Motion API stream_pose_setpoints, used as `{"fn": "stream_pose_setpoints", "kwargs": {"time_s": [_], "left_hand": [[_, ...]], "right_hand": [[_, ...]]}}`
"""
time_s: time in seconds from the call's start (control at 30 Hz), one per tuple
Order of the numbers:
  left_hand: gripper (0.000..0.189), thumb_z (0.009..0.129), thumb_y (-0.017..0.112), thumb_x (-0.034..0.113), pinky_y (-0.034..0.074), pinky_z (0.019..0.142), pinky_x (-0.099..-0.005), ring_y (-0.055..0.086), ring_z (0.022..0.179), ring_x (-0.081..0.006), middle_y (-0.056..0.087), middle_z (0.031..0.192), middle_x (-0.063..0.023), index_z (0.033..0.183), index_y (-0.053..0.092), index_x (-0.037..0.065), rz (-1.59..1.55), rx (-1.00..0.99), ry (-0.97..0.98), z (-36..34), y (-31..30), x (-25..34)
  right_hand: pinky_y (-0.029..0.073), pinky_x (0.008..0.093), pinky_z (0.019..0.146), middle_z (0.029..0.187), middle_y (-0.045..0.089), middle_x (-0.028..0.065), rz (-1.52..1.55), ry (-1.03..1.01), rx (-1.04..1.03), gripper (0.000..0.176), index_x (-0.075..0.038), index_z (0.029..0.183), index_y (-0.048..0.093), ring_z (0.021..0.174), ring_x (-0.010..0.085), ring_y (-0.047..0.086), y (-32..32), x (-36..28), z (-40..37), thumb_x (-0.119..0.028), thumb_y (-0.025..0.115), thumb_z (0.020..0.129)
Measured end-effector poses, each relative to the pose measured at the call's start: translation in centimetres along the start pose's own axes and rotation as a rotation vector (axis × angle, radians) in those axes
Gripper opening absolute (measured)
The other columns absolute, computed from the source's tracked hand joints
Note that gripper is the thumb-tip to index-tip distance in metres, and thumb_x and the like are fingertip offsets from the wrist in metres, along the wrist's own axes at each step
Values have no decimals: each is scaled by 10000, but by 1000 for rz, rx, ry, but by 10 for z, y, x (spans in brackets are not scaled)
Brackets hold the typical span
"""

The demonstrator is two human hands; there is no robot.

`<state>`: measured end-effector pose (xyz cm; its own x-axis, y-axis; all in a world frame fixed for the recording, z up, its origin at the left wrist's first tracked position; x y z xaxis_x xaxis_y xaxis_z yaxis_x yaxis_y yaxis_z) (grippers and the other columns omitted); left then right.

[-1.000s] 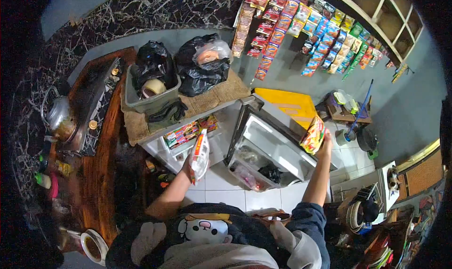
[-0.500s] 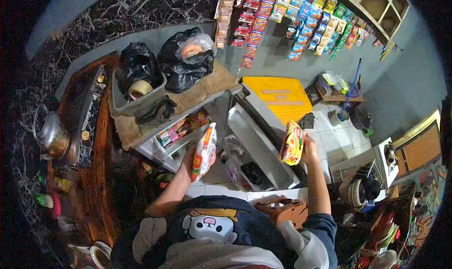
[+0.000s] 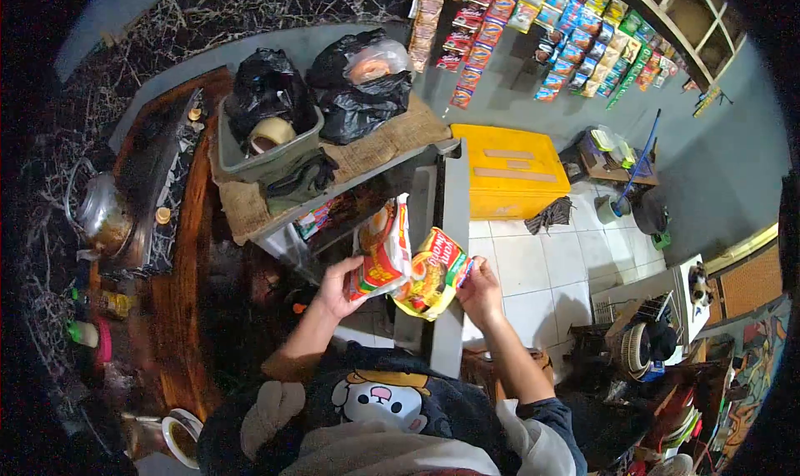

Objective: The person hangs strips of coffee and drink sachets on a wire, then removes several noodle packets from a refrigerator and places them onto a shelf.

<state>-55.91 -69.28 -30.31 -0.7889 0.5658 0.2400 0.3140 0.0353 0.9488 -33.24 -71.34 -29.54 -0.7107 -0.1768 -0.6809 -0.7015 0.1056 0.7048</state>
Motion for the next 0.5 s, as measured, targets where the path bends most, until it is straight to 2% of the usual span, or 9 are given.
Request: {"fn": "stream_pose_setpoints", "kwargs": {"time_s": [0.07,0.13,0.2,0.27,0.33,0.4,0.47,0.5], "left_hand": [[387,742,523,84,353,924,-415,500,1015,-256,508,1097,-157,1106,434,-13,37,-30,20,-13,-4,12],[441,748,500,124,369,909,-440,515,985,-304,502,1093,-193,1127,392,-74,123,109,210,-28,-21,29],[338,781,442,93,427,848,-443,536,944,-305,542,1001,-201,1078,426,-68,-82,-8,273,-46,-22,46],[395,792,489,77,367,913,-425,494,1022,-263,488,1111,-166,1155,374,-25,-122,-5,269,-64,-37,66],[394,809,470,78,362,920,-417,475,1047,-258,476,1131,-159,1178,362,-8,-140,0,256,-79,-39,79],[411,807,467,68,361,922,-400,453,1074,-253,462,1153,-137,1197,350,13,92,225,442,-94,-36,93],[452,786,475,14,355,923,-388,431,1098,-237,450,1171,-108,1216,338,43,204,239,455,-102,-27,101],[483,768,484,-15,351,922,-387,429,1100,-229,448,1173,-99,1221,330,51,347,191,481,-101,-21,104]], "right_hand": [[438,350,781,901,516,53,71,-19,4,102,-86,900,410,863,177,522,8,21,6,-180,372,887],[435,341,787,904,517,53,148,-56,50,83,-82,905,411,858,177,523,22,38,11,-154,380,879],[437,337,785,901,518,53,116,-65,92,86,-85,899,412,851,177,525,31,55,16,-159,372,879],[438,333,784,898,519,53,90,-84,131,91,-88,893,414,844,178,527,41,66,20,-163,365,879],[438,331,785,889,522,57,85,39,133,118,-97,895,422,830,179,532,52,71,20,-186,345,880],[451,335,760,937,540,85,140,177,132,241,-87,970,462,801,198,543,72,67,13,-235,295,881],[452,341,763,943,546,103,292,351,149,307,-68,991,478,808,210,547,55,81,17,-273,283,874],[480,334,699,931,549,118,314,395,97,336,-53,999,484,798,207,552,47,85,16,-287,283,866]]}}
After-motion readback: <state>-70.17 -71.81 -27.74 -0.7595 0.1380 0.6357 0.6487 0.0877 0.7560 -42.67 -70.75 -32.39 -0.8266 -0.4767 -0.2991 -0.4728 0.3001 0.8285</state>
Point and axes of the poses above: each hand's wrist, its own z-axis towards the middle knuckle, its own y-axis out of the palm, x = y × z, the point moved 3 cm from there along z, towards the middle knuckle
